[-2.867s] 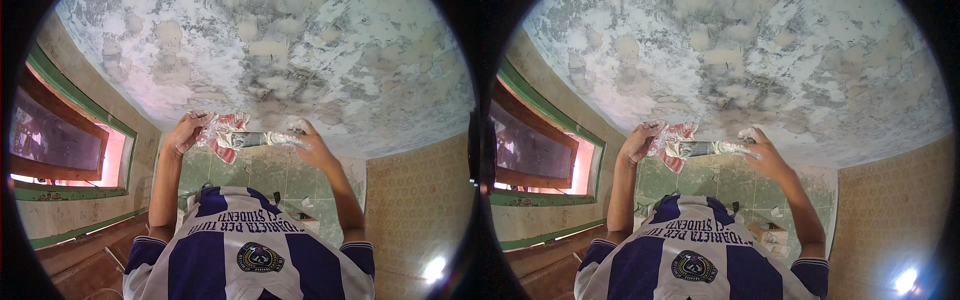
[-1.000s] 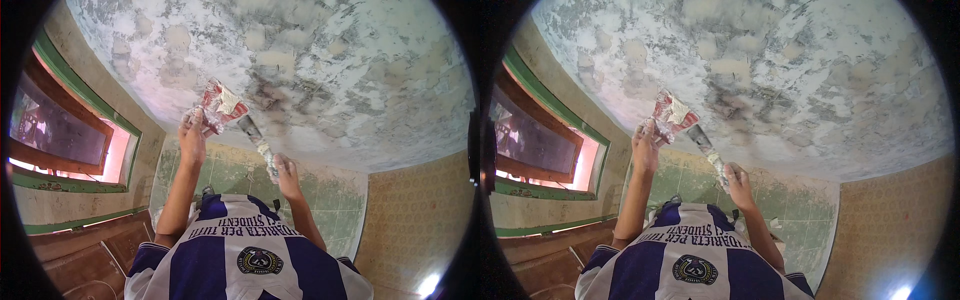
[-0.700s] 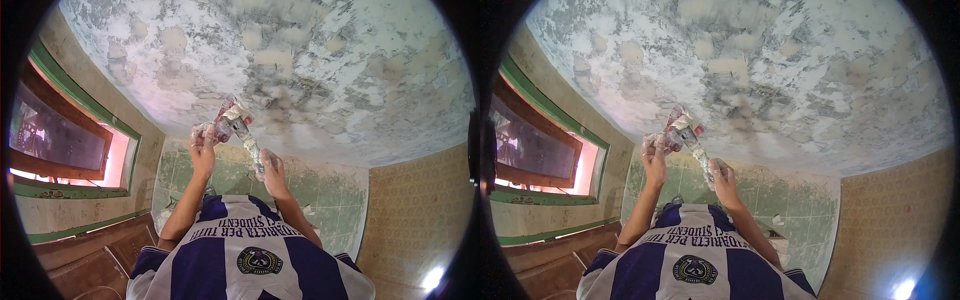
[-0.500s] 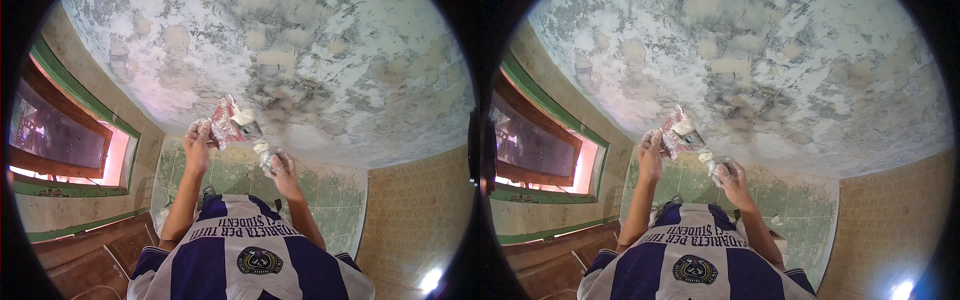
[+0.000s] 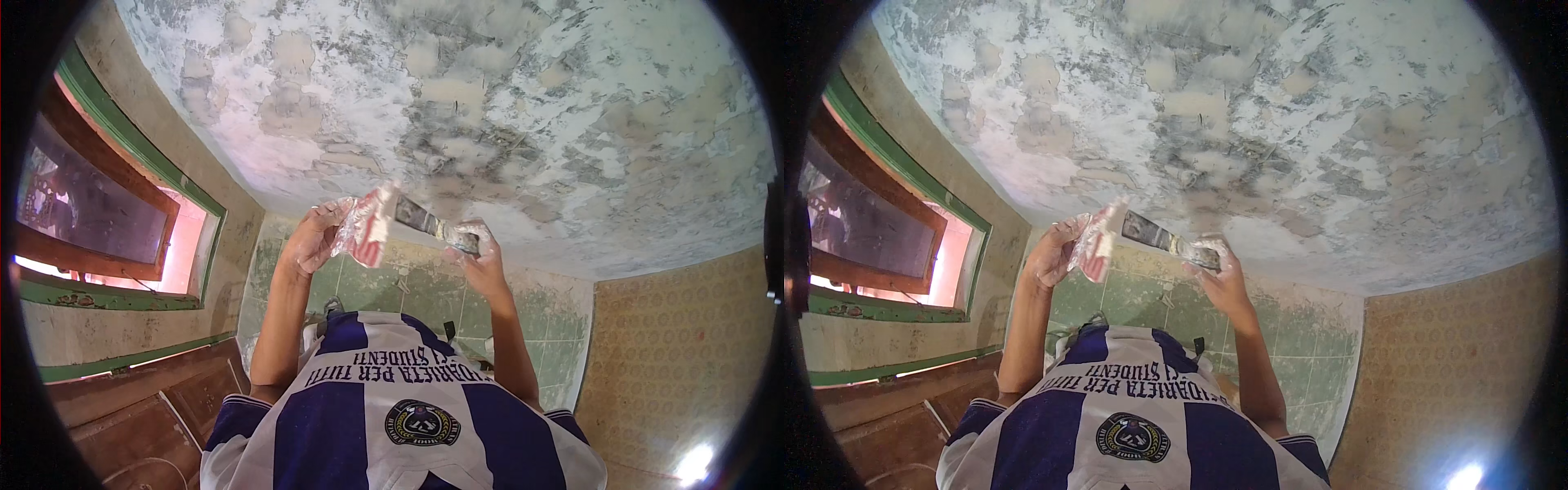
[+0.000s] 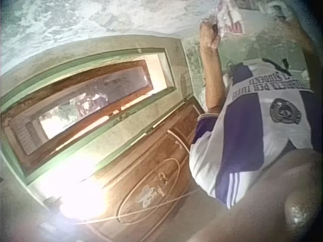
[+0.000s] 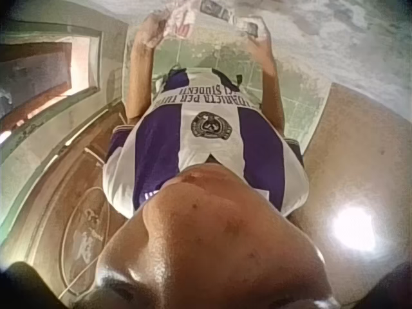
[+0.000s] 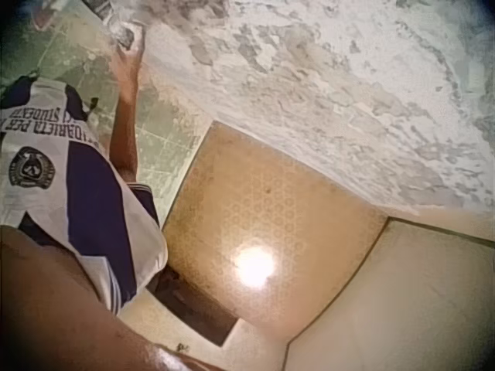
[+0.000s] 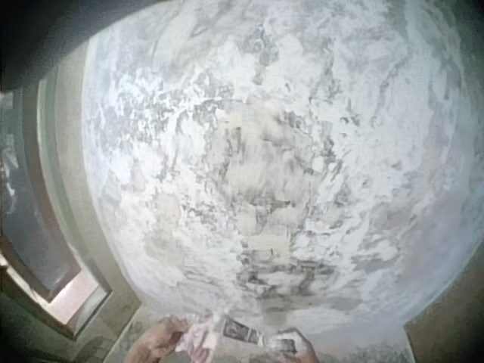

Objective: The person applies plaster compound to a wall or ceiling using a putty knife and a plastic scraper to repair the surface.

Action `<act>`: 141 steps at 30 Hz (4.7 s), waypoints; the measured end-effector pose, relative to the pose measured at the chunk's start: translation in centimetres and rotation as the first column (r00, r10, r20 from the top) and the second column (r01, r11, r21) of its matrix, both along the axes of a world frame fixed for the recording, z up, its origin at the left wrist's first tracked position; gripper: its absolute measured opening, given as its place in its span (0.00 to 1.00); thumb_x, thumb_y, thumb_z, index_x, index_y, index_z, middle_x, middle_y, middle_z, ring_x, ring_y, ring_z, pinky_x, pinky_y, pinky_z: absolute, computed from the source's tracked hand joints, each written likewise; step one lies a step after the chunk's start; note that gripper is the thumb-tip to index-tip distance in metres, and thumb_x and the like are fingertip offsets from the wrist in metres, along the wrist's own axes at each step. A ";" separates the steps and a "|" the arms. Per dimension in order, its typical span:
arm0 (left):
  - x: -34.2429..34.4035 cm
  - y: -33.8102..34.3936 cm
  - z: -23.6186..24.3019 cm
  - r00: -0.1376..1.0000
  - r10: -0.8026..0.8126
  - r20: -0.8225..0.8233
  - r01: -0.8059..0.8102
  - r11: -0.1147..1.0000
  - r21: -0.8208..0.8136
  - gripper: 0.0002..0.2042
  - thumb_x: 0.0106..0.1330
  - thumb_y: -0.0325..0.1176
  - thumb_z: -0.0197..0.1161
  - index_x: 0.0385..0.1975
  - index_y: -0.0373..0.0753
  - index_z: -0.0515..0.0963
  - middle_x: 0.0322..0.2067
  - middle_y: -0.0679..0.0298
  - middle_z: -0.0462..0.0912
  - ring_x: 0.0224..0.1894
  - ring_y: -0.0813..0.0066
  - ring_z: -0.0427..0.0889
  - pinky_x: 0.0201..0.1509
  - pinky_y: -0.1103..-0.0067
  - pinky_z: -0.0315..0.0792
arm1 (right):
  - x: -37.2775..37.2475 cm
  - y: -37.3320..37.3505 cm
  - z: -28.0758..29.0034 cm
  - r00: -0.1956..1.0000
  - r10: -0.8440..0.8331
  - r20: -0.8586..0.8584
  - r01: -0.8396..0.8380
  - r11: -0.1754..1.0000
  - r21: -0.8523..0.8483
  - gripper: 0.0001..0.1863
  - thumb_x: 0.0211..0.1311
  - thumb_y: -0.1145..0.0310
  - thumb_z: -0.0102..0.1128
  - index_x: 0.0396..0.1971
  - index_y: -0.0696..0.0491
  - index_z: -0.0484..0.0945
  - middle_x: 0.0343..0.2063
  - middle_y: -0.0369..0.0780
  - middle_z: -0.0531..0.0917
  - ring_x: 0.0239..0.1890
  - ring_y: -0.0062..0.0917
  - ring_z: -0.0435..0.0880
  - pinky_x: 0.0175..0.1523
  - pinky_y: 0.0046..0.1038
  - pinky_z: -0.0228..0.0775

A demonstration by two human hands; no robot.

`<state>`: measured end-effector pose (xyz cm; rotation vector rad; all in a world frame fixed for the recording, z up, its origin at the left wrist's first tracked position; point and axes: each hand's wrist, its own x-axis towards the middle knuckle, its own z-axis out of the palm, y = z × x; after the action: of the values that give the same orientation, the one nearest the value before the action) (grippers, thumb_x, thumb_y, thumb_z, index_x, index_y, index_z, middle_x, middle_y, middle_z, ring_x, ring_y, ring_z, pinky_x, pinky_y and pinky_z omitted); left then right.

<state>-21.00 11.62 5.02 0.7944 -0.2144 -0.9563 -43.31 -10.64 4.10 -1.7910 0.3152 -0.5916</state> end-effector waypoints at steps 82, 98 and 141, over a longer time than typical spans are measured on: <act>-1.9 0.7 2.2 0.972 0.091 0.219 -0.124 0.982 0.143 0.07 0.70 0.30 0.59 0.36 0.33 0.80 0.27 0.69 0.80 0.24 0.87 0.72 0.25 0.85 0.65 | -1.2 -0.3 2.6 0.997 0.076 -0.008 -0.073 0.984 0.164 0.20 0.45 0.80 0.75 0.41 0.59 0.80 0.36 0.36 0.83 0.35 0.15 0.80 0.35 0.19 0.75; -2.5 -0.3 1.3 0.827 0.481 0.292 -0.482 0.873 -0.074 0.10 0.69 0.32 0.60 0.44 0.34 0.73 0.36 0.62 0.82 0.35 0.74 0.84 0.36 0.74 0.82 | -3.9 3.3 1.1 0.998 -0.048 0.046 0.014 0.827 0.562 0.15 0.68 0.66 0.56 0.47 0.60 0.76 0.30 0.41 0.83 0.19 0.14 0.72 0.22 0.17 0.62; -2.2 1.9 4.0 0.854 0.302 0.425 -0.383 0.916 0.120 0.08 0.71 0.30 0.57 0.41 0.32 0.78 0.27 0.68 0.80 0.28 0.86 0.77 0.32 0.83 0.72 | -0.3 5.1 1.0 0.963 -0.004 0.269 -0.188 0.704 0.684 0.14 0.61 0.64 0.66 0.40 0.58 0.79 0.31 0.41 0.83 0.23 0.20 0.79 0.20 0.18 0.63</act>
<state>-23.23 13.52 8.99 1.1717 -0.3196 -0.4690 -43.63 -5.58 5.07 -0.9587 0.2282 -0.5205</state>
